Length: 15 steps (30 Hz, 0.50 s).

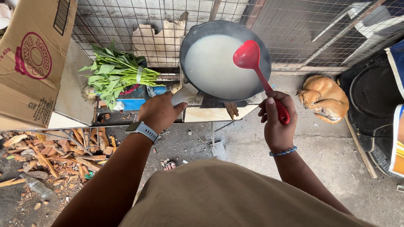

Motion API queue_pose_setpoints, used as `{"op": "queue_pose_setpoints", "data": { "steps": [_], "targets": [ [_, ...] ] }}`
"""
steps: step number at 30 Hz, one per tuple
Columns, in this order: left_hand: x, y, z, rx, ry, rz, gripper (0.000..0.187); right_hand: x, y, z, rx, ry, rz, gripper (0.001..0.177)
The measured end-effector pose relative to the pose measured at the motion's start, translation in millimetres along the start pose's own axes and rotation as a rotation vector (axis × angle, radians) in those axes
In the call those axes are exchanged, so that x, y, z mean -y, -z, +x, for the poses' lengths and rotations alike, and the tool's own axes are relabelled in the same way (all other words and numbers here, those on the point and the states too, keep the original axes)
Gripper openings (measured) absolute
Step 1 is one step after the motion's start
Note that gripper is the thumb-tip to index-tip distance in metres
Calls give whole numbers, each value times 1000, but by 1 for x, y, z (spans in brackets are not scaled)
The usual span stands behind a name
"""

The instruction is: Stirring a liquid in a pan over a small stove.

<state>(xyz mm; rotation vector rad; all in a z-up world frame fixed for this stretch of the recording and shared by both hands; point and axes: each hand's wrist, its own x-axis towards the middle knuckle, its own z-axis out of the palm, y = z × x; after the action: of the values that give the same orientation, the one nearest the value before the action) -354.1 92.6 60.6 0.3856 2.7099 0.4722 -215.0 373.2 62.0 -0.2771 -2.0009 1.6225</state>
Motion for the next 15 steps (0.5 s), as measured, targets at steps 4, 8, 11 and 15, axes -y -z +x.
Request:
{"op": "queue_pose_setpoints", "data": {
  "steps": [4, 8, 11, 15],
  "targets": [
    [2, -2, 1, -13, -8, -6, 55, 1, 0, -3, -6, 3, -49, 21],
    [3, -3, 1, -22, -8, -13, 54, -4, 2, 2, 6, -14, -131, 24],
    [3, -4, 1, -24, -17, -8, 55, -10, 4, 14, 23, 1, -192, 32],
    [4, -5, 2, -53, -31, -14, 52, -16, 5, 36, 55, 75, -387, 38]
  ]
}}
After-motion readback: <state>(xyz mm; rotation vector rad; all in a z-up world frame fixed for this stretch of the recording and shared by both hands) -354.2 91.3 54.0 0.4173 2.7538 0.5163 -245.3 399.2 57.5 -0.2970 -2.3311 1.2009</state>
